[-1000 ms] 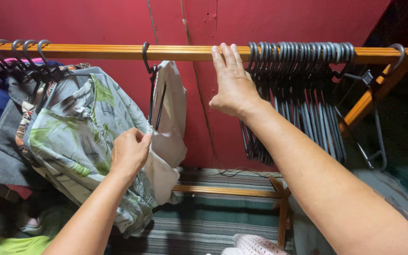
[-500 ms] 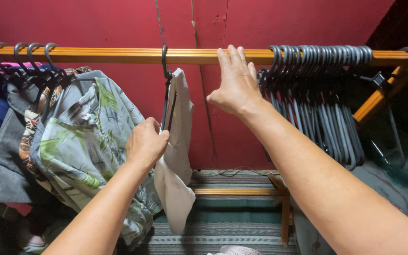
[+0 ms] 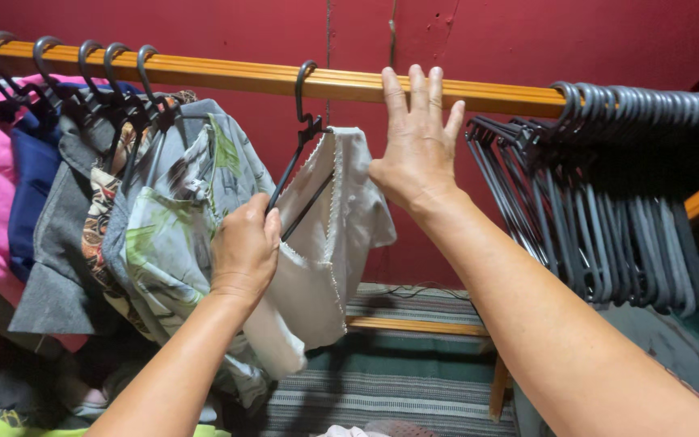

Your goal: The person picks up clothes from a pile, places them on hangers, and hangs them on a wooden clothing rack. The person handles a grey t-shirt, a patterned top, a white garment, and a pink and yellow top, placing each on the rack.

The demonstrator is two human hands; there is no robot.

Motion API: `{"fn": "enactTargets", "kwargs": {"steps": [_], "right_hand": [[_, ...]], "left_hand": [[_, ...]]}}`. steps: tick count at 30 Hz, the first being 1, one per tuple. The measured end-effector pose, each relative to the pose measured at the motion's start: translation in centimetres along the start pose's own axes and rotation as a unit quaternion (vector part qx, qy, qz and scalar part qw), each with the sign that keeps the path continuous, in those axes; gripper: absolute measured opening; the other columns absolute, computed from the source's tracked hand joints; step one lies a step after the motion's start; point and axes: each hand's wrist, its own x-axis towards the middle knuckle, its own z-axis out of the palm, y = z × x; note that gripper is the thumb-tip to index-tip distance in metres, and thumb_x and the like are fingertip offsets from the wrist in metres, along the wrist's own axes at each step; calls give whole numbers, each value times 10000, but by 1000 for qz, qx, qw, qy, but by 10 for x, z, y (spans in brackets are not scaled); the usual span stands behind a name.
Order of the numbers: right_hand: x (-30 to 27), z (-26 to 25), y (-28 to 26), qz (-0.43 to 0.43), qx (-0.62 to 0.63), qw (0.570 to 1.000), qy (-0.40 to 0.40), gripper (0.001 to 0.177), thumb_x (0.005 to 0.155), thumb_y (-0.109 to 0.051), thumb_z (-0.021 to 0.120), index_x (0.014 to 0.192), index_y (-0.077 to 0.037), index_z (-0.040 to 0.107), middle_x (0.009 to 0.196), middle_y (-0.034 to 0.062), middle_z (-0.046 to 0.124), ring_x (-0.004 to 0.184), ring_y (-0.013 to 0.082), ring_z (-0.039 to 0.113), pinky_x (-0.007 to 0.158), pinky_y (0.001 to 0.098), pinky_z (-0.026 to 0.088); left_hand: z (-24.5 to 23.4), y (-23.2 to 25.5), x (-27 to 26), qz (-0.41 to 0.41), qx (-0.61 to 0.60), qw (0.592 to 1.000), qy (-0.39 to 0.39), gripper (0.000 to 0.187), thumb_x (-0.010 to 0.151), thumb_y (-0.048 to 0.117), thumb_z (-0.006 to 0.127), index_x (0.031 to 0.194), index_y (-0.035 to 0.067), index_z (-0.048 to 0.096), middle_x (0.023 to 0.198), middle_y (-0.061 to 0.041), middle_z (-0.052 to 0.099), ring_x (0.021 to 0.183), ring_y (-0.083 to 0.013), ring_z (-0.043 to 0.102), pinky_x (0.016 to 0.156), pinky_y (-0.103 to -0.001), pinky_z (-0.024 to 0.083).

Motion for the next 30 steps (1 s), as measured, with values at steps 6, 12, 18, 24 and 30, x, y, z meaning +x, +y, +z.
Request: {"fn": "enactTargets", "kwargs": {"steps": [6, 12, 18, 24, 30], "right_hand": [[-5, 10, -5, 12, -16, 1000, 15, 1157, 603, -42, 726, 1612, -159, 171, 1653, 177, 136, 1550, 393, -22, 1196, 677, 26], [-5, 23, -4, 6, -47, 998, 51, 1195, 590, -33, 712, 1628, -137, 130, 1653, 189, 117, 1552, 423, -37, 1206, 692, 18], [-3, 36, -2, 0, -87, 992, 88, 1191, 604, -47, 709, 1632, -94, 109, 1643, 214, 132, 1554, 453, -16, 1194, 723, 26], [-4, 43, -2, 3, -106, 989, 106, 1191, 596, -76, 728, 1607, -75, 99, 1622, 217, 147, 1543, 458, 19, 1197, 723, 54], [-5, 47, -4, 13, -124, 984, 125, 1178, 623, -62, 731, 1621, -78, 106, 1637, 211, 151, 1553, 448, 26, 1203, 724, 88]], "left_hand": [[-28, -33, 3, -5, 12, 999, 52, 225, 954, 219, 627, 1100, 57, 682, 952, -232, 703, 909, -462, 655, 779, -540, 507], [-49, -59, 10, -58, 50, 995, 60, 236, 948, 224, 651, 1109, 59, 698, 934, -254, 702, 893, -465, 662, 770, -545, 505], [-65, -75, 15, -79, 69, 993, 56, 219, 963, 241, 653, 1100, 78, 706, 921, -246, 706, 877, -467, 666, 755, -549, 502], [-71, -77, 19, -97, 65, 993, 24, 237, 964, 283, 625, 1075, 92, 710, 929, -246, 710, 882, -478, 666, 757, -562, 500], [-71, -71, 27, -96, 71, 992, -29, 332, 1012, 397, 594, 1025, 79, 688, 910, -277, 693, 883, -520, 638, 756, -594, 483]]}}
